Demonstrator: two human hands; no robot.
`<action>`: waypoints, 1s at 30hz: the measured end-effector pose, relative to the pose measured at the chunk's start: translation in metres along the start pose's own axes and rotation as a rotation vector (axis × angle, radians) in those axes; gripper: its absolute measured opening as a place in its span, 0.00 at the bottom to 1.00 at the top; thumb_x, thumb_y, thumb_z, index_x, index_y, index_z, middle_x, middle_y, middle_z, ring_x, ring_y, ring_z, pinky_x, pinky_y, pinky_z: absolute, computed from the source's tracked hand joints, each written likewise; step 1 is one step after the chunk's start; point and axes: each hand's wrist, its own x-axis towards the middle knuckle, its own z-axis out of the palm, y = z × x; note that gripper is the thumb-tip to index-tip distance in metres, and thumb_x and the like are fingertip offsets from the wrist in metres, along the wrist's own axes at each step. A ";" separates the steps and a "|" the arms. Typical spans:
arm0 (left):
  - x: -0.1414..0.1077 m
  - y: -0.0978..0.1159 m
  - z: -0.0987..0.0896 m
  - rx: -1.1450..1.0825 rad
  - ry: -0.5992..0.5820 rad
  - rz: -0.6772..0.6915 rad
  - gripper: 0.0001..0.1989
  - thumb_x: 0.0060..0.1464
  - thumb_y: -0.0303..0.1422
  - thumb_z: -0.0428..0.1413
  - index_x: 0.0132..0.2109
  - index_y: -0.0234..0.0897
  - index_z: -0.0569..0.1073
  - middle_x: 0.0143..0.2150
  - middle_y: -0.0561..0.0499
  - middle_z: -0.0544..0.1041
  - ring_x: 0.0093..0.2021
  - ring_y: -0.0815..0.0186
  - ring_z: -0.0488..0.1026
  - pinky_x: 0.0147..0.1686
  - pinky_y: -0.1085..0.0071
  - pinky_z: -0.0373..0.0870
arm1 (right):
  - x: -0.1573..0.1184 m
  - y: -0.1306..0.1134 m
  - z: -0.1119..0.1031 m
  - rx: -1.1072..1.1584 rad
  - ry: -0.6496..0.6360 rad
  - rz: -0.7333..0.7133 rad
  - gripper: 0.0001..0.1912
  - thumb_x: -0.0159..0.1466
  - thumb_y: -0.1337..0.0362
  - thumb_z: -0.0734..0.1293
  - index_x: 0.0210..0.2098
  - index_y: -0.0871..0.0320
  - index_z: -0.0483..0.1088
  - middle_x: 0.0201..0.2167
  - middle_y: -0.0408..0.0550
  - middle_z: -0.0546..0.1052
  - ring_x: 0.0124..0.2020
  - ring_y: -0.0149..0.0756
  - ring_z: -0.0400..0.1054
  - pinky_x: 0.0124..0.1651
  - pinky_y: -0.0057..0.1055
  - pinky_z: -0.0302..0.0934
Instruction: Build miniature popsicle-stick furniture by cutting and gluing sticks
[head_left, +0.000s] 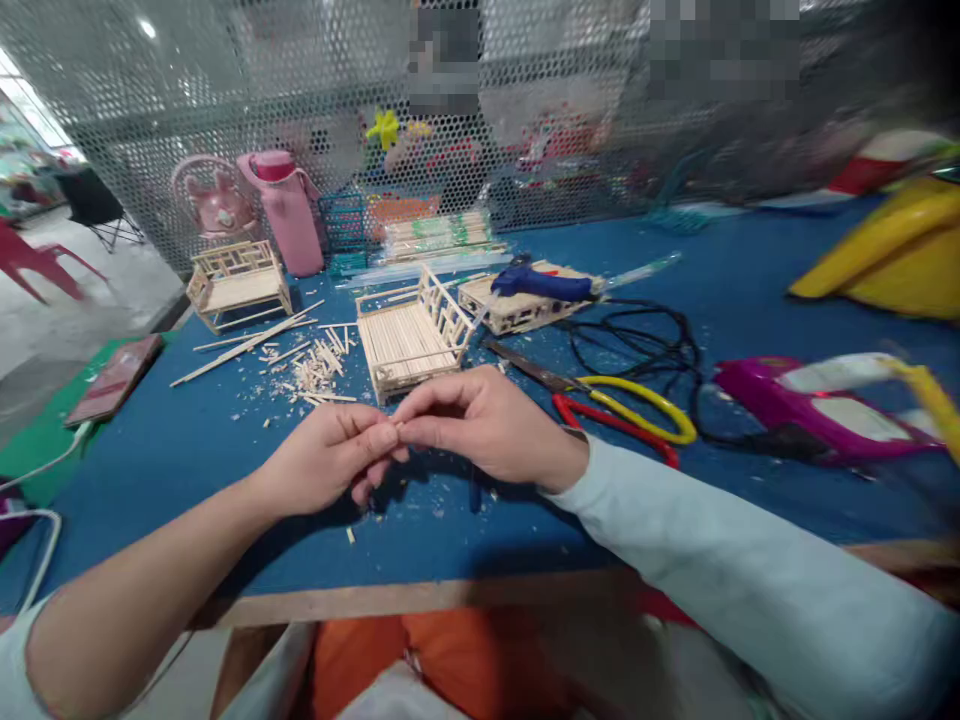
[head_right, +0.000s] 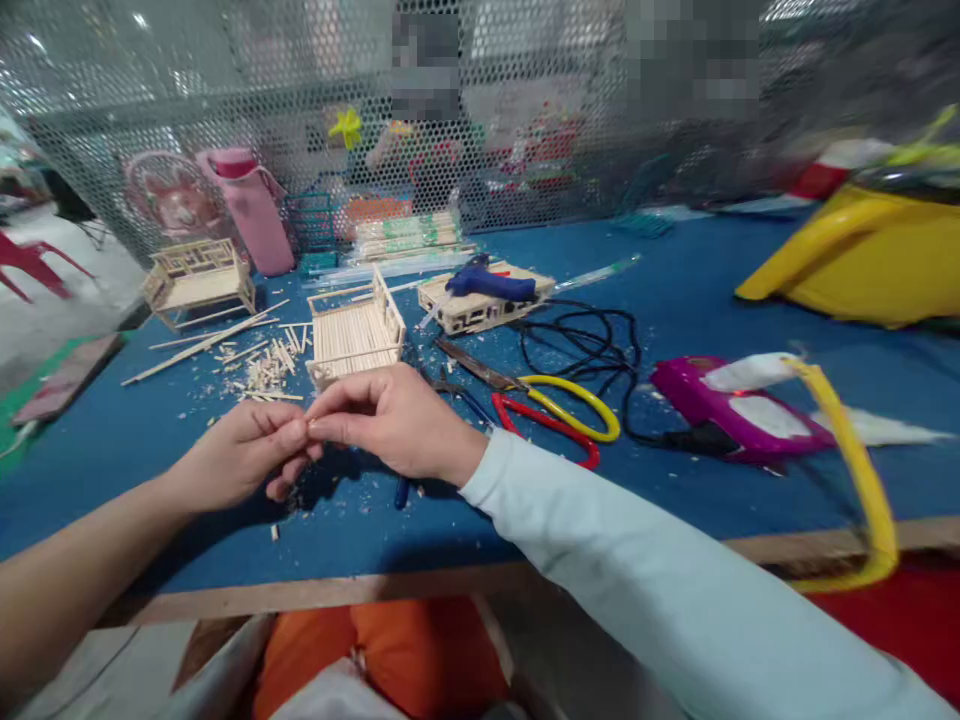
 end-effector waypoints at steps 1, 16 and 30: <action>0.002 -0.001 0.001 0.028 0.061 0.003 0.21 0.51 0.50 0.52 0.28 0.34 0.68 0.16 0.58 0.64 0.13 0.75 0.61 0.15 0.78 0.55 | 0.003 0.003 0.000 0.013 0.054 0.046 0.03 0.55 0.74 0.68 0.26 0.63 0.74 0.20 0.37 0.75 0.22 0.18 0.66 0.28 0.15 0.61; 0.037 -0.016 -0.009 0.261 0.601 0.250 0.08 0.48 0.29 0.58 0.38 0.33 0.71 0.31 0.52 0.72 0.30 0.70 0.69 0.33 0.71 0.67 | 0.024 0.024 0.003 0.145 0.625 0.299 0.06 0.62 0.72 0.65 0.28 0.63 0.70 0.20 0.41 0.74 0.17 0.21 0.66 0.15 0.16 0.56; 0.041 -0.012 -0.009 0.352 0.596 0.214 0.02 0.50 0.29 0.57 0.32 0.34 0.73 0.26 0.53 0.74 0.24 0.72 0.66 0.26 0.74 0.62 | 0.027 0.023 0.008 0.171 0.626 0.374 0.06 0.63 0.75 0.61 0.31 0.61 0.67 0.22 0.41 0.74 0.16 0.22 0.67 0.14 0.17 0.58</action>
